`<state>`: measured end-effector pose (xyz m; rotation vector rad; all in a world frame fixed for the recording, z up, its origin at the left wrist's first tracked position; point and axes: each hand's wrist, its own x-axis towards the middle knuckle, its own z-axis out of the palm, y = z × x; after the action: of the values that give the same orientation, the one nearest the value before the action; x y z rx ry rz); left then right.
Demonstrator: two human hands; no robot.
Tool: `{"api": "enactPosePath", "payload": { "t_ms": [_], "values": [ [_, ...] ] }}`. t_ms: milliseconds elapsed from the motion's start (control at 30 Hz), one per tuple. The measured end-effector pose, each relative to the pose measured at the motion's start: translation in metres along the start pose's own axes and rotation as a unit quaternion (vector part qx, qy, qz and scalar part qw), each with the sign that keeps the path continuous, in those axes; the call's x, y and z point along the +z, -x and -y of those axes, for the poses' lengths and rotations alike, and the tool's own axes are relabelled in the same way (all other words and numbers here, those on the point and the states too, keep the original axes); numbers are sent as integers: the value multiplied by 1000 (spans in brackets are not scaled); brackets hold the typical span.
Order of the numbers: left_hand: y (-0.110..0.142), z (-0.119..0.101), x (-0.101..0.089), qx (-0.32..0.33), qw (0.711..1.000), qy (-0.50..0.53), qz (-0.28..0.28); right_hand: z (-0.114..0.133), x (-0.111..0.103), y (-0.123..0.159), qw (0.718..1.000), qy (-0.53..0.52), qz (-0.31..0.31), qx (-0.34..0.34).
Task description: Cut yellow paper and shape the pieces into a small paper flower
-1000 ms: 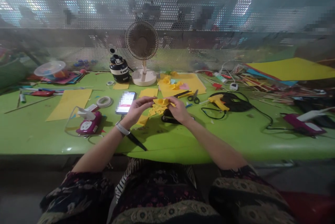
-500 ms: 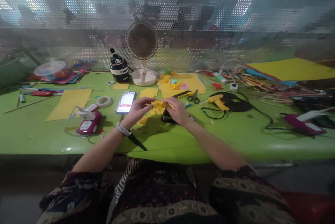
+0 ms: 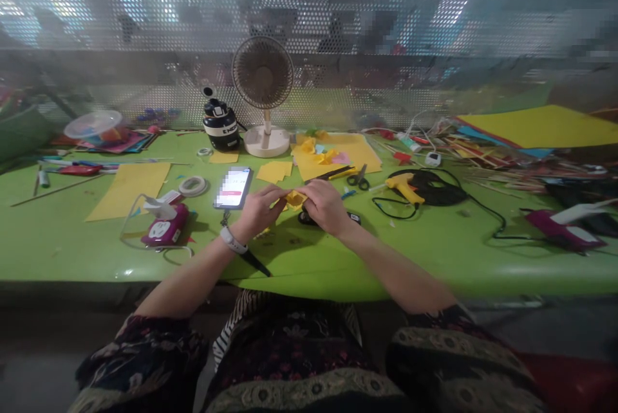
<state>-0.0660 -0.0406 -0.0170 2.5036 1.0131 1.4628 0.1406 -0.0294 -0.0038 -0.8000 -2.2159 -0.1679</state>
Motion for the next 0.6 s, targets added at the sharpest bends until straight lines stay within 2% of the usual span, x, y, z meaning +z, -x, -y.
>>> {"api": "enactPosePath", "payload": {
  "t_ms": [267, 467, 600],
  "values": [
    [-2, -12, -1, -53, 997, -39, 32, 6, 2, 2, 998, -25, 23, 54],
    [0, -12, 0, -69, 997, -45, -8, 5, 3, 3, 999, -24, 18, 35],
    [1, -13, 1, -53, 995, -79, -12, 7, 4, 3, 1000, -16, 3, 19]
  ]
}}
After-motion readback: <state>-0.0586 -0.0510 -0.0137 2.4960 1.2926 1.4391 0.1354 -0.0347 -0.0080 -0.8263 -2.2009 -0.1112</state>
